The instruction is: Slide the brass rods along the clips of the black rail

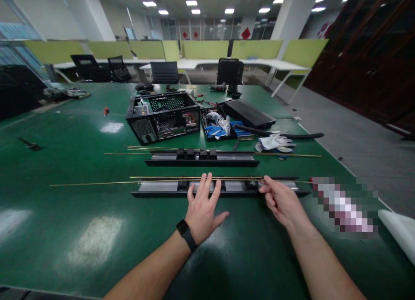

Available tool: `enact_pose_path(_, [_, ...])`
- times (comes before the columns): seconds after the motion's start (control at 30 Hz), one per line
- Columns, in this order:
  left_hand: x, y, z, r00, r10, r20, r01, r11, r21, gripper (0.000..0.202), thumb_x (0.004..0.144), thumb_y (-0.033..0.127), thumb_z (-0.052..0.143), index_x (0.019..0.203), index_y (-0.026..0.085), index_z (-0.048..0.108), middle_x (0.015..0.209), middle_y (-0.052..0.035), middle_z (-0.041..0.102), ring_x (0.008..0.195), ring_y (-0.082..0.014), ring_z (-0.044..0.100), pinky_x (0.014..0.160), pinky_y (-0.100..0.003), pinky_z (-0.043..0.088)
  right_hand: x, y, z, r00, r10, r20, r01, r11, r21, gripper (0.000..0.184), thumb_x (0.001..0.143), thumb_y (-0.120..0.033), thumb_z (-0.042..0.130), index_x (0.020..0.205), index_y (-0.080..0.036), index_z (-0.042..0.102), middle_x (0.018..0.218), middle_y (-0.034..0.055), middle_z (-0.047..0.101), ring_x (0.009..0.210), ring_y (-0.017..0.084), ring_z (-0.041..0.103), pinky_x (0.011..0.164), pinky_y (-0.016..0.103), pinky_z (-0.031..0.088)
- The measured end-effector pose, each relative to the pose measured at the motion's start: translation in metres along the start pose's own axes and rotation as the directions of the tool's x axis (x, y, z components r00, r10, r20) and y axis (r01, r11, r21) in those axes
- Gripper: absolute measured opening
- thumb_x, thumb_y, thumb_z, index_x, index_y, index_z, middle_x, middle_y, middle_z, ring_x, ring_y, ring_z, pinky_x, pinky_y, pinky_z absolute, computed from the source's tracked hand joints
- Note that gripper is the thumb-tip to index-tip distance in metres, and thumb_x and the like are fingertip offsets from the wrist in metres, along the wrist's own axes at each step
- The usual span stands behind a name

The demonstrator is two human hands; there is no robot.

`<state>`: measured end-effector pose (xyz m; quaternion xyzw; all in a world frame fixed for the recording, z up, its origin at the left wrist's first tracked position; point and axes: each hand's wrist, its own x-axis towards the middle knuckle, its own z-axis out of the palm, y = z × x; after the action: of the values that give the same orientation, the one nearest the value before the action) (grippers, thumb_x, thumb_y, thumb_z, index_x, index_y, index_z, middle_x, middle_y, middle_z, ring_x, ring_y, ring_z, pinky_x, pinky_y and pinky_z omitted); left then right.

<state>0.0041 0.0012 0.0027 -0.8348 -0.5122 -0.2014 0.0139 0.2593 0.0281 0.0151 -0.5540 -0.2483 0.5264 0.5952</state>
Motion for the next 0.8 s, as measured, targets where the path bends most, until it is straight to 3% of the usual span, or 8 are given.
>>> enact_pose_path(0.1, [0.0001, -0.0002, 0.0013, 1.000, 0.003, -0.012, -0.003, 1.000, -0.003, 0.091, 0.080, 0.050, 0.072, 0.155, 0.020, 0.031, 0.164, -0.0183, 0.019, 0.151, -0.0360, 0.016, 0.114, -0.060, 0.023, 0.0015, 0.0013, -0.0016, 0.999, -0.022, -0.032, 0.023, 0.999, 0.037, 0.031, 0.070, -0.037, 0.083, 0.079, -0.014, 0.064, 0.063, 0.0029, 0.066, 0.029, 0.004, 0.037, 0.022, 0.013, 0.021])
enact_pose_path(0.3, [0.0000, 0.0006, 0.0027, 1.000, -0.006, -0.010, 0.006, 1.000, -0.011, 0.089, 0.081, 0.049, 0.072, 0.154, 0.021, 0.031, 0.165, -0.0177, 0.017, 0.152, -0.0348, 0.015, 0.115, -0.060, 0.022, -0.0006, 0.0008, -0.0001, 1.000, -0.003, 0.031, 0.003, 1.000, -0.020, 0.034, 0.070, -0.039, 0.085, 0.075, -0.014, 0.062, 0.060, 0.0022, 0.064, 0.028, 0.003, 0.037, 0.022, 0.013, 0.020])
enact_pose_path(0.5, [-0.0011, -0.0011, 0.0042, 1.000, 0.002, -0.022, -0.002, 1.000, -0.006, 0.088, 0.081, 0.048, 0.072, 0.154, 0.021, 0.031, 0.165, -0.0170, 0.017, 0.152, -0.0344, 0.014, 0.115, -0.060, 0.022, -0.0022, 0.0007, 0.0016, 0.999, -0.012, -0.037, 0.014, 0.998, 0.065, 0.025, 0.075, -0.033, 0.079, 0.080, -0.015, 0.063, 0.060, 0.0012, 0.063, 0.030, 0.003, 0.036, 0.022, 0.012, 0.020])
enact_pose_path(0.67, [-0.0013, -0.0020, 0.0052, 1.000, 0.004, -0.029, -0.004, 1.000, 0.002, 0.087, 0.081, 0.049, 0.072, 0.154, 0.022, 0.032, 0.165, -0.0172, 0.018, 0.152, -0.0340, 0.014, 0.114, -0.061, 0.023, -0.0038, 0.0014, 0.0033, 1.000, 0.014, 0.026, -0.014, 1.000, 0.002, 0.029, 0.074, -0.035, 0.081, 0.076, -0.014, 0.061, 0.061, 0.0025, 0.064, 0.029, 0.003, 0.035, 0.022, 0.013, 0.021])
enact_pose_path(0.8, [-0.0015, -0.0019, 0.0048, 1.000, 0.006, -0.024, -0.006, 1.000, 0.002, 0.086, 0.081, 0.048, 0.071, 0.154, 0.022, 0.032, 0.165, -0.0169, 0.017, 0.152, -0.0331, 0.013, 0.114, -0.061, 0.023, -0.0031, 0.0006, 0.0029, 0.999, -0.006, -0.038, 0.008, 0.998, 0.063, 0.021, 0.079, -0.032, 0.076, 0.081, -0.015, 0.063, 0.060, 0.0009, 0.062, 0.030, 0.003, 0.035, 0.022, 0.012, 0.021])
